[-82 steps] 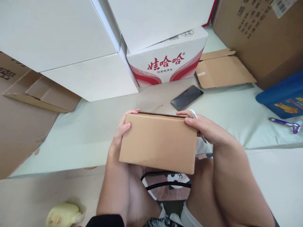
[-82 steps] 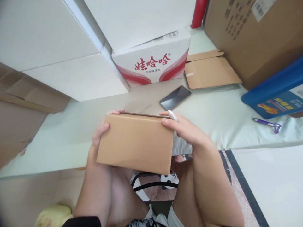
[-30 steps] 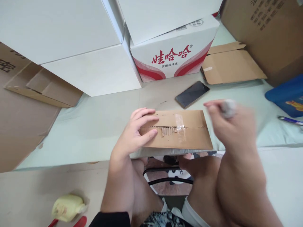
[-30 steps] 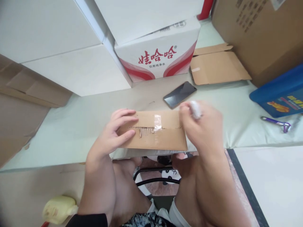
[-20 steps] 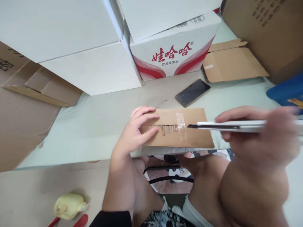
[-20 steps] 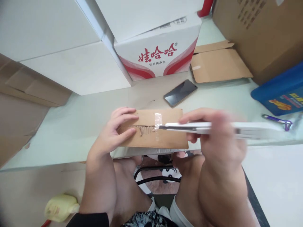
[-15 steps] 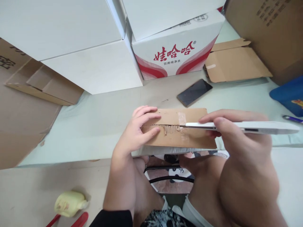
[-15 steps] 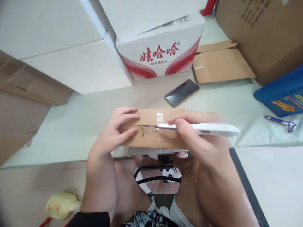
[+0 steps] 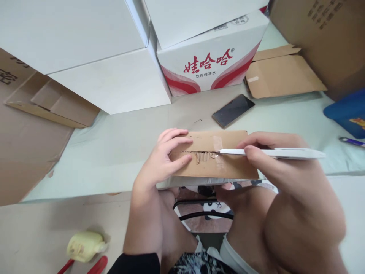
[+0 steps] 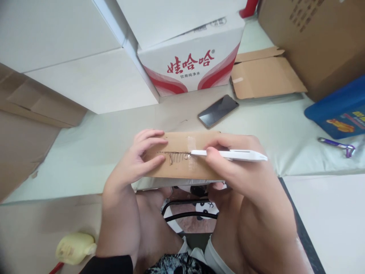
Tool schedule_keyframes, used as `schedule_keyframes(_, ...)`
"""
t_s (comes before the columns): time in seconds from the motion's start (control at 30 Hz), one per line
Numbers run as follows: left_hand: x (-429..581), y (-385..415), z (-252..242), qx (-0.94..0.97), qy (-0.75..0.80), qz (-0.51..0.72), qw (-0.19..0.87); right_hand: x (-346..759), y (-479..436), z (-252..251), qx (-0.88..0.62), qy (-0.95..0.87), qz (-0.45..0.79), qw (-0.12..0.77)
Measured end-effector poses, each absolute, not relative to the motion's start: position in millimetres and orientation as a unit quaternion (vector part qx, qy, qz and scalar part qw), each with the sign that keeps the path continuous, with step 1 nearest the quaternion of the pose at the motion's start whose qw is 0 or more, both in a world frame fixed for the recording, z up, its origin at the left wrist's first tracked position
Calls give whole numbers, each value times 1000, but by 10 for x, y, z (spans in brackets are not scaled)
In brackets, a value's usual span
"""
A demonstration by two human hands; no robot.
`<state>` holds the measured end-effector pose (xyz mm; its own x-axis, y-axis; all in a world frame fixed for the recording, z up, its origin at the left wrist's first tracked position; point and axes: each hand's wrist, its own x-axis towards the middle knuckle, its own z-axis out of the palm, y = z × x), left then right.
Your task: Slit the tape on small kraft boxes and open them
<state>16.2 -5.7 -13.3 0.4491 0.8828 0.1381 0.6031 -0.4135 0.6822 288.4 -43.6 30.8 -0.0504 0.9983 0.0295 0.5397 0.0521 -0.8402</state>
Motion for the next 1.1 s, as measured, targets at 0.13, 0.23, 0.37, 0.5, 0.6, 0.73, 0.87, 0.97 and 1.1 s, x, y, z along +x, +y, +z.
schedule_keyframes(0.13,175,-55,-123,801,470,241,283,2954,-543,410,-616,-621,346,341)
schedule_keyframes(0.23,178,-47,-122,799,477,235,281,2980,-662,462,-635,-583,332,384)
schedule_keyframes(0.37,170,-44,-120,800,483,228,274,3001,-679,454,-701,-467,227,489)
schedule_keyframes(0.5,130,-65,-120,788,483,250,289,3037,-474,306,-610,-448,165,633)
schedule_keyframes(0.6,69,-70,-138,761,500,296,289,3087,-270,87,-653,-486,170,556)
schedule_keyframes(0.73,16,-37,-191,688,521,371,343,3179,-20,-272,-762,-518,229,313)
schedule_keyframes(0.87,48,11,-245,630,534,431,365,3223,122,-505,-746,-549,308,216)
schedule_keyframes(0.97,94,36,-274,596,531,483,361,3206,136,-522,-734,-557,339,189)
schedule_keyframes(1.1,114,51,-302,575,542,515,333,3133,81,-405,-724,-532,303,318)
